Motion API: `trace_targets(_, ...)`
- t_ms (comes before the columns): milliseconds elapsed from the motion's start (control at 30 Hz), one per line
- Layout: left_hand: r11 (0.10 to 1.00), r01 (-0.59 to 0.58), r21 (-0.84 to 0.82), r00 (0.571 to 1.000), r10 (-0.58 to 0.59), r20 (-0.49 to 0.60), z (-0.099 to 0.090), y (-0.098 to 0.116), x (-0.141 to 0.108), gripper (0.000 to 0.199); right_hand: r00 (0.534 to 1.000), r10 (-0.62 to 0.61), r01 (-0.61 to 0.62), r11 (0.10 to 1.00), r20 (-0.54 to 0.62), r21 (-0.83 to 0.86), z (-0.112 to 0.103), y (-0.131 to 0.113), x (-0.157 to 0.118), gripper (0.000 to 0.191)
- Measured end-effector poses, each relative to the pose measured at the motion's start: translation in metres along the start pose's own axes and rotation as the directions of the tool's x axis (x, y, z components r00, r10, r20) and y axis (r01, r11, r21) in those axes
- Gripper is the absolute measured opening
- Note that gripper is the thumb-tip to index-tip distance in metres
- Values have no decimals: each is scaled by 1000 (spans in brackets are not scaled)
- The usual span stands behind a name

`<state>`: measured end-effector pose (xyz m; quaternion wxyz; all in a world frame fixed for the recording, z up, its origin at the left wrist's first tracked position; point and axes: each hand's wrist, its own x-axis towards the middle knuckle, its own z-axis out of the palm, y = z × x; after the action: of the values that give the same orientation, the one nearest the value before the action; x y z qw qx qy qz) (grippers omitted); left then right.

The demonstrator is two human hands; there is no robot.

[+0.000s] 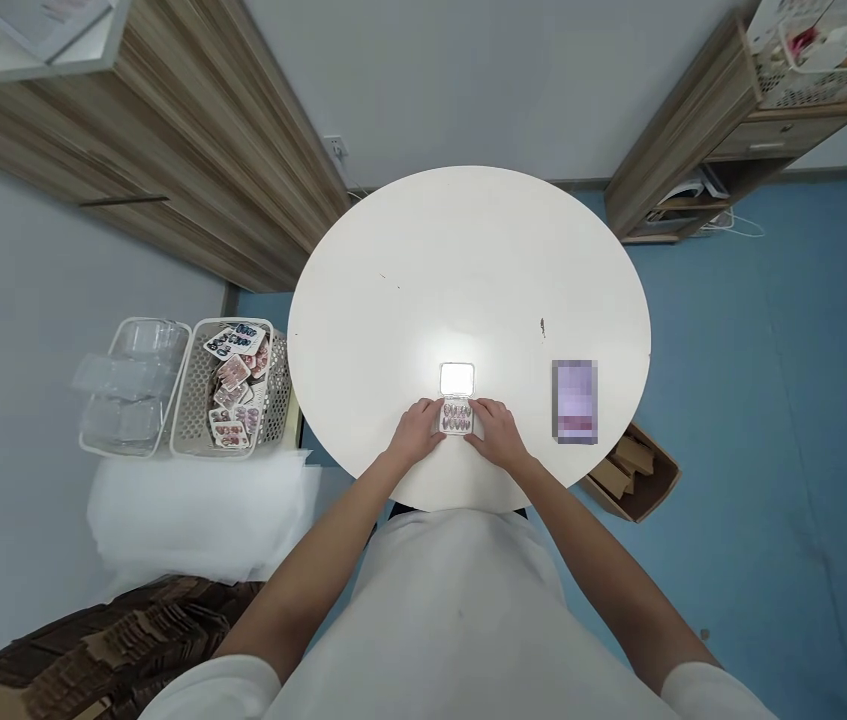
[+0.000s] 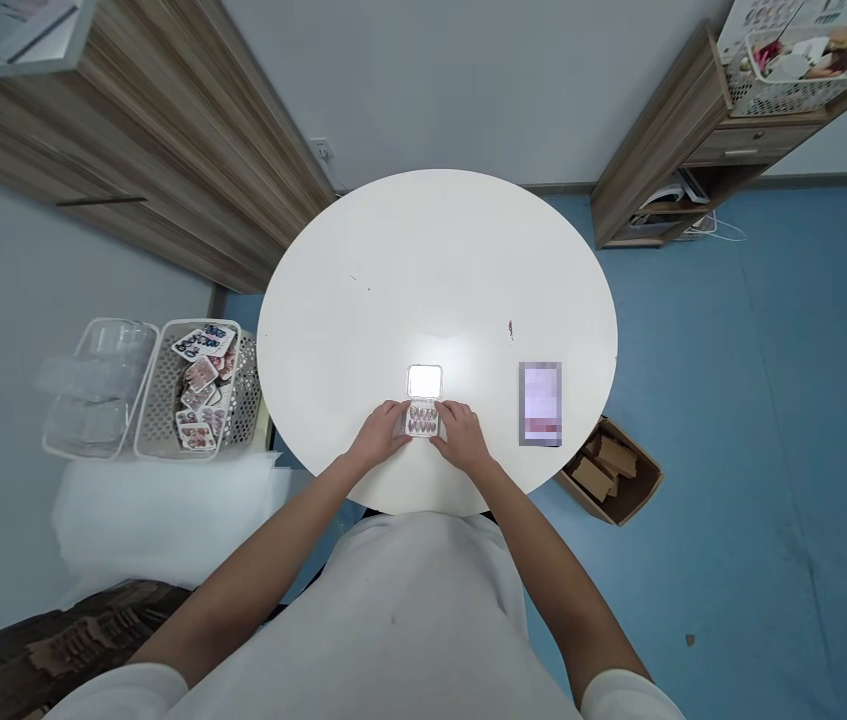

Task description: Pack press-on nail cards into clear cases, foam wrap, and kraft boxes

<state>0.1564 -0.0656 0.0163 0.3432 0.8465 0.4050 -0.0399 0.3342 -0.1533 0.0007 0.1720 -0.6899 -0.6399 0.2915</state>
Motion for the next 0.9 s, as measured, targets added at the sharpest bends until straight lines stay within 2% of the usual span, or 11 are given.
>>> trace_targets(433, 995, -102, -6, 995, 102, -11, 9, -11, 0, 63, 999, 25, -24, 1000, -25, 19, 3, 6, 0, 61)
trace_targets(600, 994, -100, -52, 995, 99, -19, 10, -11, -4, 66, 996, 73, -70, 995, -43, 70, 7, 2, -5, 66)
trace_targets(667, 991, -63, -118, 997, 58, -48, 12, -9, -8, 67, 991, 119, -110, 985, -64, 132, 10, -3, -8, 71)
trace_targets(767, 953, 41, -300, 994, -69, -84, 17, -6, -12, 66, 966, 243, -204, 929, -91, 310, 17, -15, -12, 75)
trace_targets(900, 806, 212, -552, 961, -276, -34, 20, -2, -12, 62, 890, 455, -368, 744, -21, 558, 22, -29, -10, 69)
